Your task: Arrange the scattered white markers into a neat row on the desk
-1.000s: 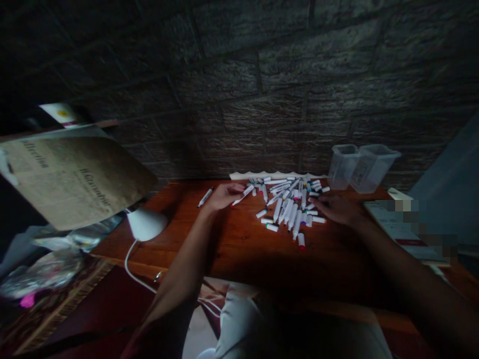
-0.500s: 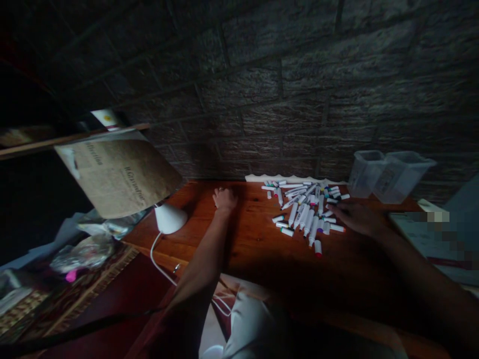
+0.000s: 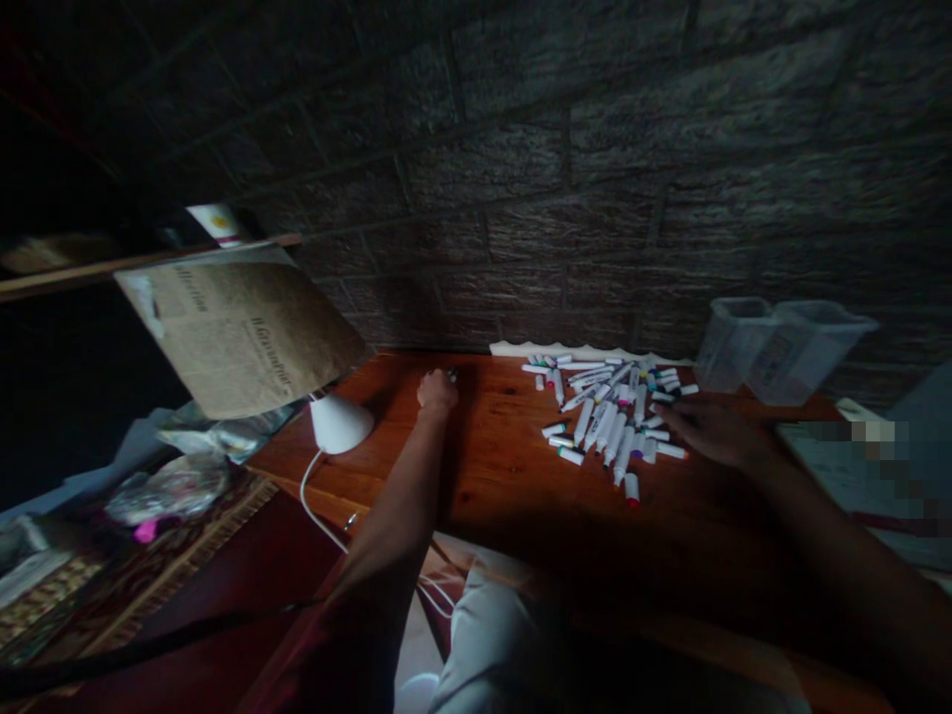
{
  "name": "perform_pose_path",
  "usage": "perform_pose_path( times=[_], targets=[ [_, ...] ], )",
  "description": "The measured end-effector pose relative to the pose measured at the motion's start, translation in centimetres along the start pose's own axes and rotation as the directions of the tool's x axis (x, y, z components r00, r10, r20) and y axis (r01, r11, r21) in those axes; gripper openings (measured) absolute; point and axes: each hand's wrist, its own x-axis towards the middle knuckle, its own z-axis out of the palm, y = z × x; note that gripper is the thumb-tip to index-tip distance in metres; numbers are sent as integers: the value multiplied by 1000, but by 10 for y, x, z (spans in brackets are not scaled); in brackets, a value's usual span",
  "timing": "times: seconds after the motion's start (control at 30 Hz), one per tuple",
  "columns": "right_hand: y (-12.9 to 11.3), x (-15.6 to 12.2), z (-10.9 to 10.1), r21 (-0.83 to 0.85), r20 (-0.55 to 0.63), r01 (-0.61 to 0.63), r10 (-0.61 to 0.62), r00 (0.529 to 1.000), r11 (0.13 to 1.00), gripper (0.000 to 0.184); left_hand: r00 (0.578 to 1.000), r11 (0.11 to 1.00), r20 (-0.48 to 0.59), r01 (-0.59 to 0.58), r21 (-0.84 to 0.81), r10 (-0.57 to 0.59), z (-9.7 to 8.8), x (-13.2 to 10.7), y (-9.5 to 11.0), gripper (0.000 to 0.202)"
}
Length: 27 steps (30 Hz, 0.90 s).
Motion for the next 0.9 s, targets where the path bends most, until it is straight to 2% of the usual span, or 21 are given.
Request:
perform_pose_path(
  times=[0.33,0.57,0.67,0.77,0.83,0.87,0.9],
  targets=[
    [3,1,2,20,-11,44,-44,999,999,51,998,996,-7,67,-55,-68,-3,0,-2,33],
    [6,4,4,-20,11,12,-12,1000,1000,52,996,992,-24,84,-97,-86,-5,-1,-2,35],
    [5,4,4,-24,13,-4,4,1000,1000,52,997,995,-71,21,-101,-28,-8,-6,1,35],
    [4,4,4,-20,6,15,-15,1000,1000,51,980,980,-130,-164,-115,149,-9,-19,20,37],
    [4,4,4,-19,0,37,-37,999,999,50,920,912,-147,-383,-146,363,-7,-33,42,39],
    [3,4,4,-22,-3,40,-40,999,999,50,856,841,-153,-515,-168,494,-5,-41,54,39],
    [3,3,3,-27,-5,40,-40,999,999,50,707,674,-173,-707,-215,686,-2,-50,66,39]
  ],
)
